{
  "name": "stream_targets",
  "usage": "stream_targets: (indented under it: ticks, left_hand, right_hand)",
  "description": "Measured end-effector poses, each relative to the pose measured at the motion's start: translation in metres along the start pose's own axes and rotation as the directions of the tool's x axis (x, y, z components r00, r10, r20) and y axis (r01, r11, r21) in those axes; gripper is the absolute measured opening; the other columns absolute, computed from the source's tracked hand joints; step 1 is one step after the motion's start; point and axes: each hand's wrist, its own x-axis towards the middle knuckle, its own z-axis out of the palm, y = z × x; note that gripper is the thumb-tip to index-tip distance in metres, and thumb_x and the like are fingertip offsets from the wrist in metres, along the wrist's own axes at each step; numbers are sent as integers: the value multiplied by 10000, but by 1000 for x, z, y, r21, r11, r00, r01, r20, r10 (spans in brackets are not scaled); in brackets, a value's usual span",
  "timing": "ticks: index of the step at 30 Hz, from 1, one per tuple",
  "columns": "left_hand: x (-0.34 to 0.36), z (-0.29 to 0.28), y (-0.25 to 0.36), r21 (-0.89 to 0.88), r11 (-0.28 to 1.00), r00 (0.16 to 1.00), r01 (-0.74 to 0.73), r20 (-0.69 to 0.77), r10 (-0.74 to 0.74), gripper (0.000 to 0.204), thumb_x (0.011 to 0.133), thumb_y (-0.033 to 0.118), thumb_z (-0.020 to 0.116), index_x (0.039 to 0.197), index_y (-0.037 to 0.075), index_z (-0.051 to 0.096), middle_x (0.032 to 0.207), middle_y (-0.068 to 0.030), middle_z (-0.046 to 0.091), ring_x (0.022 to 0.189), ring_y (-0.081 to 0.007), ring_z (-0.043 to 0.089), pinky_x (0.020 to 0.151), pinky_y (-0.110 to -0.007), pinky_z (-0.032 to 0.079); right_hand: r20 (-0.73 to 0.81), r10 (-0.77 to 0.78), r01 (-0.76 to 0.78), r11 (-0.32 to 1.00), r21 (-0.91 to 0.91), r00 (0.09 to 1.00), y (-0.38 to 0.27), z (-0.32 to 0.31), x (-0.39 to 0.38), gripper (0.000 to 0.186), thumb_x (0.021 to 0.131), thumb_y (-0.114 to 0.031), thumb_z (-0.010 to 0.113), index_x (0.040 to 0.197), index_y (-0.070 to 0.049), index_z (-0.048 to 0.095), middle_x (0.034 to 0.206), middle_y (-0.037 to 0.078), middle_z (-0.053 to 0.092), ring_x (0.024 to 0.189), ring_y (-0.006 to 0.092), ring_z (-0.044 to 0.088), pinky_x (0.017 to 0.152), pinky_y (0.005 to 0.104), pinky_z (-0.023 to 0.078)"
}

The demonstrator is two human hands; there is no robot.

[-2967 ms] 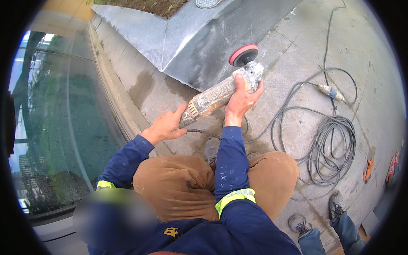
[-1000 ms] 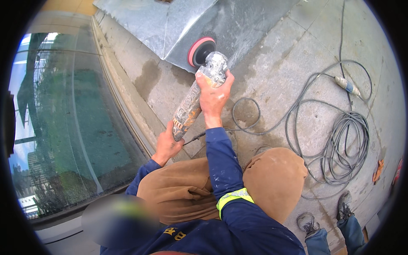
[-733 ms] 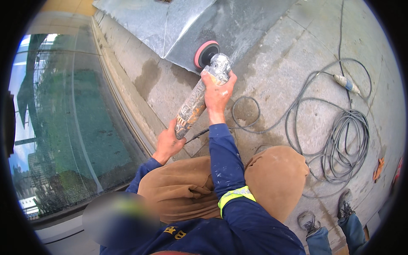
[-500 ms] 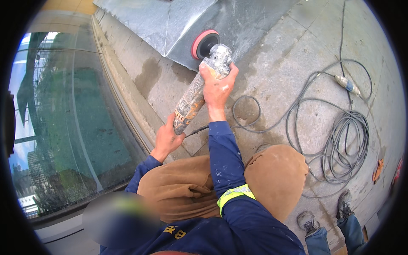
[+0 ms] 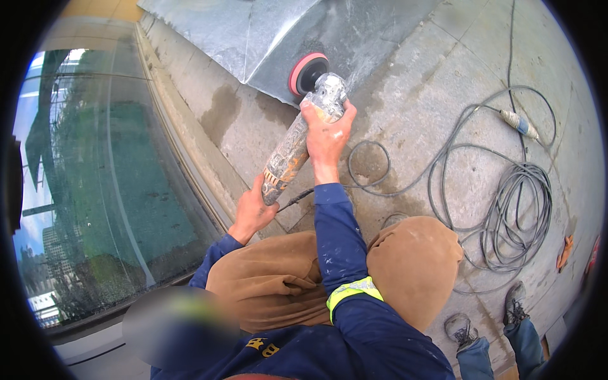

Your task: The person uses an angle grinder with a red polishing pad to grind the edge of a concrete structure. They pause to remove the used pad, pick up a new one, and attach it before resuming grinding.

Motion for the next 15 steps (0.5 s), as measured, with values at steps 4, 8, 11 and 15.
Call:
stream_targets:
  ticks: [4,8,11,15]
  left_hand:
    - [2,-2,2,15,998,995,-65,-72,66,771,726,171,738,1404,94,380,811,-240,680,770,-468,657,687,-529,522]
    - [1,-4,8,37,999,1000,-12,0,12,751,723,155,719,1393,76,388,807,-251,675,776,-478,653,682,-528,519]
    - [-1,-1,8,-15,1000,999,-15,-34,14,726,708,128,688,1373,64,404,795,-276,664,780,-495,646,689,-538,512]
    - [2,-4,11,-9,999,998,-37,-44,36,723,706,126,685,1370,63,405,791,-275,664,769,-500,642,684,-540,511]
  right_hand:
    - [3,-128,128,989,-76,992,-10,3,3,795,760,-252,853,1310,110,407,1178,229,574,1077,281,593,955,377,469]
    - [5,24,-24,999,-32,1000,-4,-1,5,774,772,-224,841,1323,103,406,1208,225,549,1089,267,575,956,363,468]
    - [4,-60,60,995,-74,998,-6,0,4,791,760,-253,849,1309,111,410,1184,240,579,1073,290,597,951,379,473]
    - [-1,-37,37,999,-25,999,-7,-1,7,789,762,-250,847,1311,109,409,1189,240,576,1081,289,593,958,380,468]
